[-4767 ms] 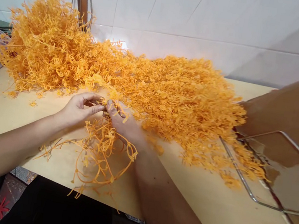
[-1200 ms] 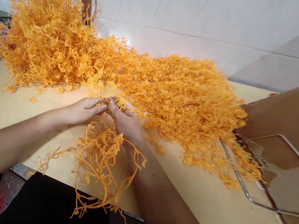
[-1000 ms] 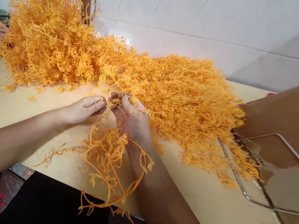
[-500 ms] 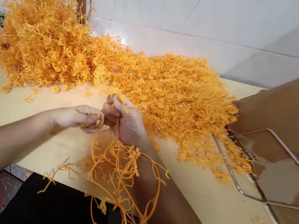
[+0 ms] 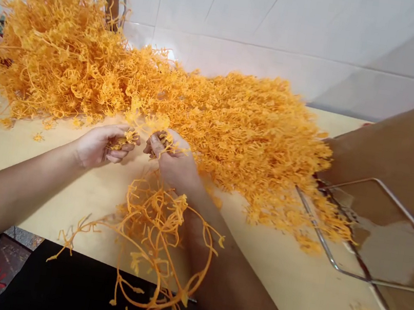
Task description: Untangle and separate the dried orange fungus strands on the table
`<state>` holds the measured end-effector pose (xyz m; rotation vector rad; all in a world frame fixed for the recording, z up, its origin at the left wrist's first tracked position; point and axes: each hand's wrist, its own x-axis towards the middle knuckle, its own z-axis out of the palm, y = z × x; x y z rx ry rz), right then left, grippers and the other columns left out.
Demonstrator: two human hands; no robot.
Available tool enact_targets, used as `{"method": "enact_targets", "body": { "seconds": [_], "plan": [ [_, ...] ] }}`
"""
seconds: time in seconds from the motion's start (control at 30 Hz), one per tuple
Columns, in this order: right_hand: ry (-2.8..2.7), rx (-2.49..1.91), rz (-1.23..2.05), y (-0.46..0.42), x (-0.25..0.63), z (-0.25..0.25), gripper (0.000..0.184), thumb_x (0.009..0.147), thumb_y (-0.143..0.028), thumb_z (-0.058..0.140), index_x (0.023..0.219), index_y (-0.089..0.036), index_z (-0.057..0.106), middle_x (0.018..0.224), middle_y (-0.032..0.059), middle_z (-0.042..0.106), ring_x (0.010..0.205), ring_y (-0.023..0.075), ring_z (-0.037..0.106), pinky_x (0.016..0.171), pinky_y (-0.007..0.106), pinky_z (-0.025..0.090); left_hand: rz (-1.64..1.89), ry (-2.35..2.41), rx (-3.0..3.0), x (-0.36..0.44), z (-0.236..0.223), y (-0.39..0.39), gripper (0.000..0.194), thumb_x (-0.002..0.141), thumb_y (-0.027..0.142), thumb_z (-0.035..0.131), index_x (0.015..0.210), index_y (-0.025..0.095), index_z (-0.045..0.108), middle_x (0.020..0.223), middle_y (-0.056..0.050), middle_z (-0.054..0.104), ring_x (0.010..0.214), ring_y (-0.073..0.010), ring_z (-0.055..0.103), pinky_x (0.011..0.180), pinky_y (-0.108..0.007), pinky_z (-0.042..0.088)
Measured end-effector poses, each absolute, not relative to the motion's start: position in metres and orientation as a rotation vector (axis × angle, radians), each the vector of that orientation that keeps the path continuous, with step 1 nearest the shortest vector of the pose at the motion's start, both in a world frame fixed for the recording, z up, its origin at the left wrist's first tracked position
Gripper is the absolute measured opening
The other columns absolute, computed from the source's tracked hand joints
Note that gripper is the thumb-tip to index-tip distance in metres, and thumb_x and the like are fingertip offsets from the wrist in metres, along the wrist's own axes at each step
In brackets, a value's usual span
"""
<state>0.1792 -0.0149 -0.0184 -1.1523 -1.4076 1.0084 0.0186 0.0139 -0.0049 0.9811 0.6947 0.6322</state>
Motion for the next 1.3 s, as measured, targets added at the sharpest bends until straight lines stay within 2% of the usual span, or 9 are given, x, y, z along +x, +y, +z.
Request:
{"method": "enact_targets", "body": {
  "seconds": [0.2, 0.4, 0.5, 0.6, 0.77, 0.93, 1.13, 1.2, 1.3],
  "plan": [
    [-1.444, -1.172, 0.933, -0.015, 0.179, -0.016, 0.028, 0.067, -0.047, 0.065, 0.062, -0.021, 0.055, 0.068, 0.0015, 0.059, 0.065, 0.0138, 0.055, 0.062, 0.029, 0.044, 0.642, 0.744, 1.091, 0.023, -0.006, 0.007, 0.021, 0.077, 0.035, 0.052, 0.078, 0.014, 0.052, 0.050, 0.006, 0.035, 0.037, -0.0019, 0.025, 0.038, -0.017, 0.011],
    [-1.062, -0.901, 1.171, -0.018, 0.167, -0.020, 0.027, 0.064, -0.042, 0.067, 0.068, -0.021, 0.052, 0.074, 0.0016, 0.063, 0.078, 0.0175, 0.061, 0.064, 0.030, 0.048, 0.671, 0.812, 1.383, 0.031, -0.011, 0.002, 0.004, 0.075, 0.015, 0.056, 0.078, 0.014, 0.058, 0.050, 0.006, 0.041, 0.047, -0.0038, 0.035, 0.049, -0.017, 0.028],
    [-0.997, -0.827, 1.213, -0.018, 0.164, -0.023, 0.021, 0.067, -0.037, 0.065, 0.070, -0.021, 0.051, 0.072, 0.0015, 0.062, 0.079, 0.0171, 0.060, 0.063, 0.030, 0.047, 0.667, 0.827, 1.469, 0.032, -0.013, 0.005, 0.012, 0.078, 0.017, 0.053, 0.067, 0.012, 0.057, 0.052, 0.005, 0.044, 0.051, -0.0043, 0.037, 0.054, -0.018, 0.031],
    [-0.947, -0.853, 1.287, -0.017, 0.165, -0.022, 0.020, 0.069, -0.035, 0.063, 0.069, -0.020, 0.049, 0.066, -0.0007, 0.057, 0.070, 0.0139, 0.058, 0.058, 0.027, 0.045, 0.646, 0.862, 1.527, 0.032, -0.016, 0.006, 0.018, 0.078, 0.017, 0.051, 0.061, 0.011, 0.054, 0.057, 0.004, 0.048, 0.055, -0.0042, 0.040, 0.060, -0.019, 0.034],
    [-0.891, -0.962, 1.500, -0.020, 0.165, -0.013, 0.025, 0.062, -0.029, 0.065, 0.060, -0.020, 0.042, 0.049, -0.0065, 0.040, 0.044, 0.0065, 0.040, 0.045, 0.023, 0.036, 0.502, 0.728, 1.540, 0.032, -0.019, 0.002, 0.014, 0.081, 0.017, 0.045, 0.076, 0.011, 0.058, 0.072, 0.000, 0.058, 0.070, -0.0068, 0.051, 0.073, -0.022, 0.040],
    [-1.051, -1.015, 1.674, -0.028, 0.165, -0.003, 0.039, 0.059, -0.034, 0.068, 0.051, -0.019, 0.033, 0.043, -0.0070, 0.030, 0.039, 0.0041, 0.028, 0.039, 0.021, 0.026, 0.309, 0.631, 1.772, 0.025, -0.012, 0.003, 0.016, 0.080, 0.017, 0.047, 0.069, 0.012, 0.057, 0.065, 0.003, 0.054, 0.063, -0.0058, 0.046, 0.069, -0.021, 0.039],
    [-1.131, -1.076, 1.735, -0.026, 0.178, -0.001, 0.040, 0.059, -0.039, 0.070, 0.051, -0.018, 0.036, 0.041, -0.0081, 0.030, 0.037, 0.0027, 0.027, 0.038, 0.020, 0.019, -0.234, 0.359, 1.875, 0.016, 0.006, -0.002, 0.025, 0.079, 0.022, 0.049, 0.056, 0.012, 0.052, 0.053, 0.003, 0.047, 0.052, -0.0054, 0.041, 0.055, -0.019, 0.035],
    [-1.021, -1.120, 1.554, -0.020, 0.189, -0.001, 0.037, 0.058, -0.035, 0.072, 0.054, -0.017, 0.039, 0.044, -0.0084, 0.035, 0.038, 0.0021, 0.030, 0.038, 0.019, 0.022, -0.293, 0.372, 1.823, 0.017, 0.007, -0.005, 0.024, 0.080, 0.024, 0.048, 0.060, 0.012, 0.054, 0.055, 0.002, 0.050, 0.053, -0.0057, 0.043, 0.055, -0.020, 0.034],
    [-0.953, -1.176, 1.335, -0.013, 0.201, -0.003, 0.034, 0.056, -0.035, 0.075, 0.061, -0.017, 0.047, 0.051, -0.0072, 0.046, 0.044, 0.0030, 0.042, 0.042, 0.017, 0.032, -0.097, 0.618, 1.701, 0.017, 0.003, -0.002, 0.016, 0.079, 0.020, 0.047, 0.076, 0.011, 0.060, 0.063, 0.000, 0.058, 0.049, -0.0041, 0.040, 0.049, -0.019, 0.030]
  ]
}}
